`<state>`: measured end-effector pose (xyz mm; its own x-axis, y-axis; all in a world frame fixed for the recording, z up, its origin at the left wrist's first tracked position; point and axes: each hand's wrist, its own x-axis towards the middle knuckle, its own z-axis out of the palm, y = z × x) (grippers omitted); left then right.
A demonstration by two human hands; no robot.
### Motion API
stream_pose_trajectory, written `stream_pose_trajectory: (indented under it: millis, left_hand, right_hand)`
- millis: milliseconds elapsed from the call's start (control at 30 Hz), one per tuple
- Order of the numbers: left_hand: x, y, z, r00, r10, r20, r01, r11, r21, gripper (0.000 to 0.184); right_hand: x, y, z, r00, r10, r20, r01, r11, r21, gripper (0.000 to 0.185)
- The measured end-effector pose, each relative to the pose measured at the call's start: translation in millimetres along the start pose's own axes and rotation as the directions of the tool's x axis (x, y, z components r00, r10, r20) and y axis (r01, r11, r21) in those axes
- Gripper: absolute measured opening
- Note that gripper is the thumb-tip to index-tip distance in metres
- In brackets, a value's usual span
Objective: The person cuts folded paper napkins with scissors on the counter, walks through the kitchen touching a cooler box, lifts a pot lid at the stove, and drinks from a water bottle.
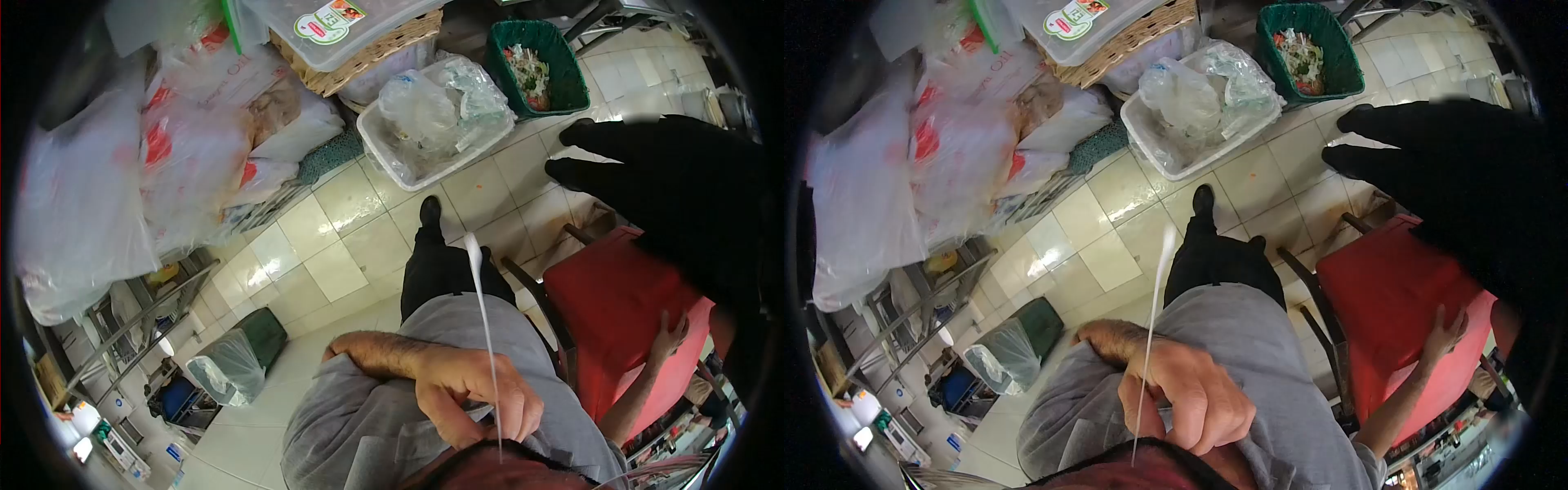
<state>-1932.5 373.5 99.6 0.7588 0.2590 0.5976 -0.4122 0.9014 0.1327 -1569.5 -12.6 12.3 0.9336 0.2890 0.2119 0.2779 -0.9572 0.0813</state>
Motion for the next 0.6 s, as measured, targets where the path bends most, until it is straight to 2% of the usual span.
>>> stream_pose_trajectory:
  millis: [133, 267, 300, 333, 367, 433, 500, 533, 600]
  left_hand:
    - [7, 21, -12, 1.000, -0.026, 0.005, 0.026, 1.000, -0.007, 0.016]
    - [38, 31, -18, 0.985, -0.127, 0.116, 0.130, 0.991, -0.023, 0.015]
    - [48, 30, -18, 0.979, -0.165, 0.118, 0.160, 0.986, 0.051, 0.014]
    - [61, 26, -18, 0.969, -0.206, 0.137, 0.189, 0.974, 0.124, 0.013]
    - [74, 19, -16, 0.943, -0.252, 0.217, 0.239, 0.967, 0.084, 0.013]
    - [100, -5, -5, 0.915, -0.313, 0.253, 0.273, 0.944, 0.183, 0.011]
    - [127, -32, 13, 0.881, -0.384, 0.277, 0.344, 0.921, 0.182, 0.012]
    - [138, -47, 28, 0.882, -0.378, 0.283, 0.343, 0.925, 0.164, 0.012]
    - [164, -76, 54, 0.861, -0.389, 0.329, 0.361, 0.921, 0.146, 0.013]
  right_hand:
    - [4, 22, 11, 0.997, -0.054, -0.052, 0.054, 0.998, 0.016, 0.053]
    - [4, 14, 7, 0.992, -0.084, -0.091, 0.094, 0.989, 0.114, 0.050]
    - [2, -11, -7, 0.998, -0.011, -0.060, 0.016, 0.997, 0.075, 0.049]
    - [3, -2, 2, 0.991, -0.050, -0.120, 0.054, 0.998, 0.027, 0.048]
    - [0, -19, -9, 0.993, 0.000, -0.117, 0.004, 0.999, 0.040, 0.047]
    - [-2, -30, -21, 0.990, 0.022, -0.140, -0.016, 0.999, 0.045, 0.049]
    - [-6, -30, -25, 0.982, 0.074, -0.174, -0.058, 0.993, 0.099, 0.048]
    - [-8, -29, -23, 0.971, 0.098, -0.219, -0.071, 0.989, 0.129, 0.047]
    - [-9, -34, -32, 0.963, 0.172, -0.207, -0.151, 0.982, 0.116, 0.045]
